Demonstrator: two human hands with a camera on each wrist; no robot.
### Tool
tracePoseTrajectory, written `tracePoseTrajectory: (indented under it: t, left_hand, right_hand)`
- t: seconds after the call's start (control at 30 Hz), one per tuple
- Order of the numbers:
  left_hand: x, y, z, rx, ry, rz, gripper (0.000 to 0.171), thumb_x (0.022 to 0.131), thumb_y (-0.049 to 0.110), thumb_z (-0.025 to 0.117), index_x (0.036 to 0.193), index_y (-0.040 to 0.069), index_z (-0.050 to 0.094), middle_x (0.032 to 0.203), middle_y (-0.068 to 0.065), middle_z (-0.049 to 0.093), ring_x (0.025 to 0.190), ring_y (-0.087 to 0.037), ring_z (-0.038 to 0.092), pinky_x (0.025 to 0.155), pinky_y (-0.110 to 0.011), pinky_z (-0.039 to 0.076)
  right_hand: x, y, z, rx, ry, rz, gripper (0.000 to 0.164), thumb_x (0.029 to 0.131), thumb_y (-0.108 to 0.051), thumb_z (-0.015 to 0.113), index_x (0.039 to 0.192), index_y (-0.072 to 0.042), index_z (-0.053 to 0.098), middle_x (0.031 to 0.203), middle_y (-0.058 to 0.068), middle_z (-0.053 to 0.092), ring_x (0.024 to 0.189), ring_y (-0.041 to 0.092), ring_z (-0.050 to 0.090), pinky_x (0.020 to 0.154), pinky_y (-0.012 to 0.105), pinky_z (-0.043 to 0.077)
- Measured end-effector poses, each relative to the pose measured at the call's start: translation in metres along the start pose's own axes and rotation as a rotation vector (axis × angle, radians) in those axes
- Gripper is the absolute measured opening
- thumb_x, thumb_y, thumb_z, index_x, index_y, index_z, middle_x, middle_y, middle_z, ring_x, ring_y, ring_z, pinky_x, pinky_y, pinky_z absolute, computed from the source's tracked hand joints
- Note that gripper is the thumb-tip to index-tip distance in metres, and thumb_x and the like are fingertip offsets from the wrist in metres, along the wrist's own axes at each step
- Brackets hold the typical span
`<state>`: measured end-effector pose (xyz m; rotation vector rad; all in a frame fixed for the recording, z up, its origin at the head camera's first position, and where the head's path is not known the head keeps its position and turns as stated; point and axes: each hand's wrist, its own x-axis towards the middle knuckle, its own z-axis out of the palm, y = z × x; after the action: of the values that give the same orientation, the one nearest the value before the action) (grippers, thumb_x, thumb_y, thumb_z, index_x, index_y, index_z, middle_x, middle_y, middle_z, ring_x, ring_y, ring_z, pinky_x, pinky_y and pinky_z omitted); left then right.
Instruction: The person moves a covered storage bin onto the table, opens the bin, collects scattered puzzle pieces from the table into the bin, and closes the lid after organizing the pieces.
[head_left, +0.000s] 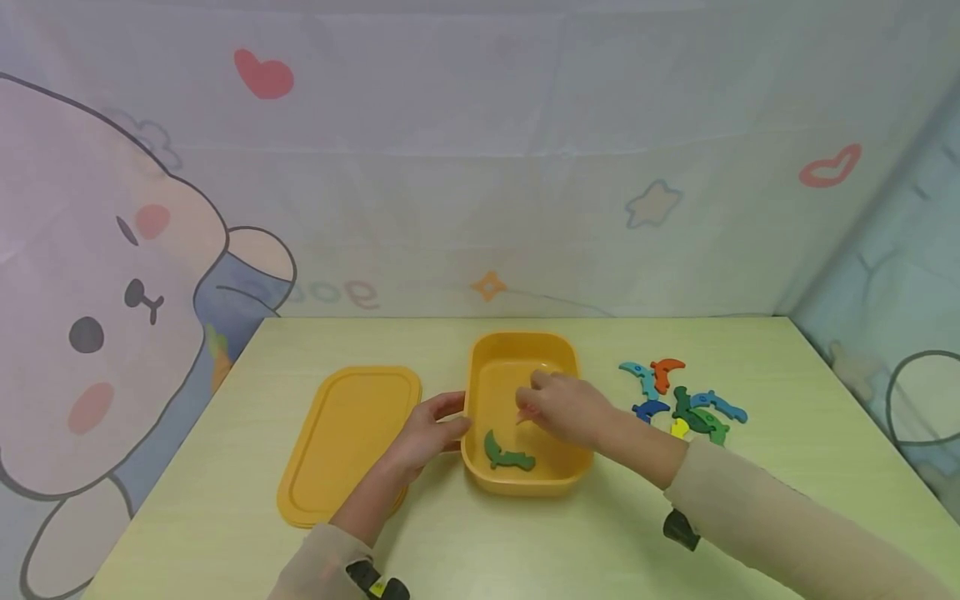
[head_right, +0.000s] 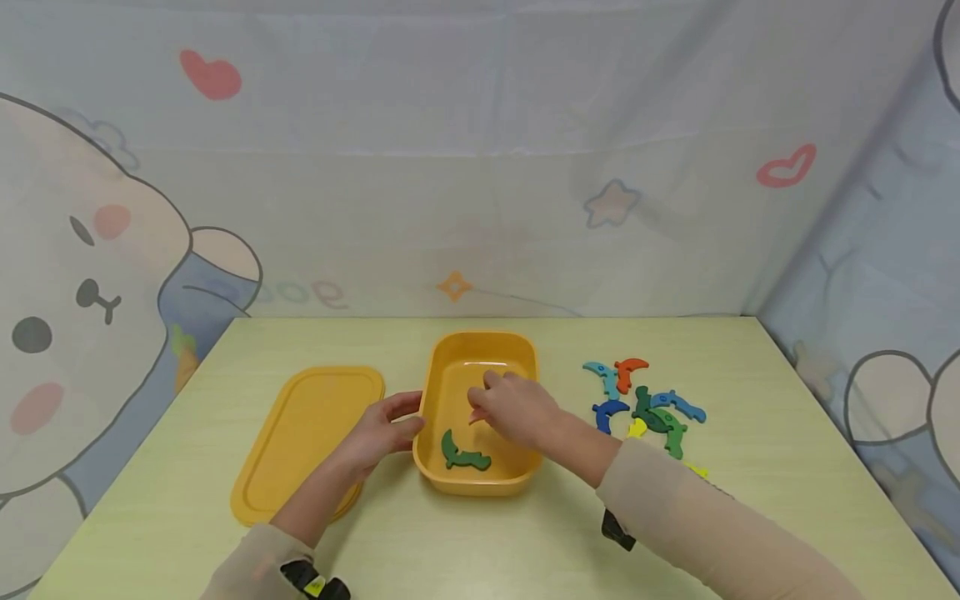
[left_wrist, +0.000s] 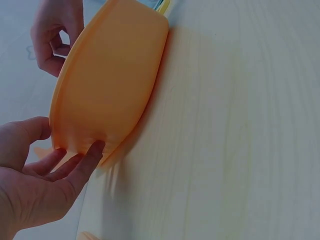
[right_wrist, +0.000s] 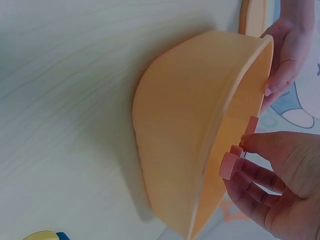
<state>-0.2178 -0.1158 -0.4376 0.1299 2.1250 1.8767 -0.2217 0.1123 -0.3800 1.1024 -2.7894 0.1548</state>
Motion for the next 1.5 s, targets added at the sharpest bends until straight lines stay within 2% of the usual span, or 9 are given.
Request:
tracePoseTrajectory:
  t: [0.17,0.5,0.83,1.07,1.33,1.5]
  left_hand:
    - [0.001,0.0,0.0,-0.009,0.005,0.003,0.046,0.089,0.007,0.055,0.133,0.001,0.044,0.135,-0.019,0.046,0.111,-0.031,0.055,0.081,-0.038,0.054]
    - [0.0,0.002,0.001,-0.012,0.005,0.002,0.045,0.089,0.007,0.055,0.133,0.001,0.045,0.135,-0.018,0.046,0.111,-0.029,0.055,0.081,-0.038,0.054]
    - [0.0,0.001,0.0,-0.006,-0.003,-0.002,0.046,0.09,0.007,0.054,0.134,0.0,0.043,0.136,-0.019,0.045,0.111,-0.03,0.055,0.08,-0.038,0.054]
    - [-0.001,0.002,0.0,-0.011,-0.002,0.01,0.047,0.09,0.007,0.054,0.135,-0.001,0.042,0.136,-0.021,0.044,0.114,-0.034,0.053,0.081,-0.039,0.054]
    - [0.002,-0.001,-0.001,0.001,-0.004,0.007,0.046,0.09,0.007,0.054,0.134,0.0,0.043,0.135,-0.02,0.045,0.113,-0.032,0.054,0.081,-0.038,0.054]
    - [0.001,0.0,0.0,0.005,0.004,-0.006,0.047,0.09,0.008,0.055,0.134,0.002,0.043,0.135,-0.018,0.046,0.113,-0.03,0.054,0.081,-0.037,0.054]
  right_hand:
    - [0.0,-0.001,0.002,-0.005,0.021,-0.025,0.013,0.084,-0.03,0.065,0.086,-0.017,0.062,0.072,-0.002,0.048,0.06,0.013,0.044,0.049,0.017,0.038]
    - [-0.001,-0.003,0.003,0.016,-0.024,0.014,0.012,0.086,-0.03,0.063,0.089,-0.018,0.062,0.072,-0.004,0.047,0.061,0.012,0.043,0.051,0.016,0.039]
    - [-0.002,-0.005,0.001,0.009,-0.155,0.108,0.031,0.085,-0.02,0.066,0.115,-0.019,0.06,0.093,0.001,0.054,0.076,0.015,0.05,0.059,0.022,0.049]
    - [-0.005,-0.001,-0.003,-0.005,-0.14,0.1,0.034,0.085,-0.023,0.064,0.118,-0.018,0.06,0.101,0.003,0.058,0.082,0.019,0.055,0.057,0.025,0.051]
    - [-0.009,0.007,-0.014,-0.015,-0.133,0.054,0.037,0.086,-0.028,0.063,0.121,-0.015,0.059,0.112,0.006,0.058,0.096,0.023,0.057,0.068,0.031,0.055]
    - [-0.012,0.014,-0.022,-0.042,-0.099,0.035,0.039,0.085,-0.028,0.064,0.121,-0.015,0.059,0.115,0.007,0.059,0.097,0.024,0.058,0.067,0.031,0.055]
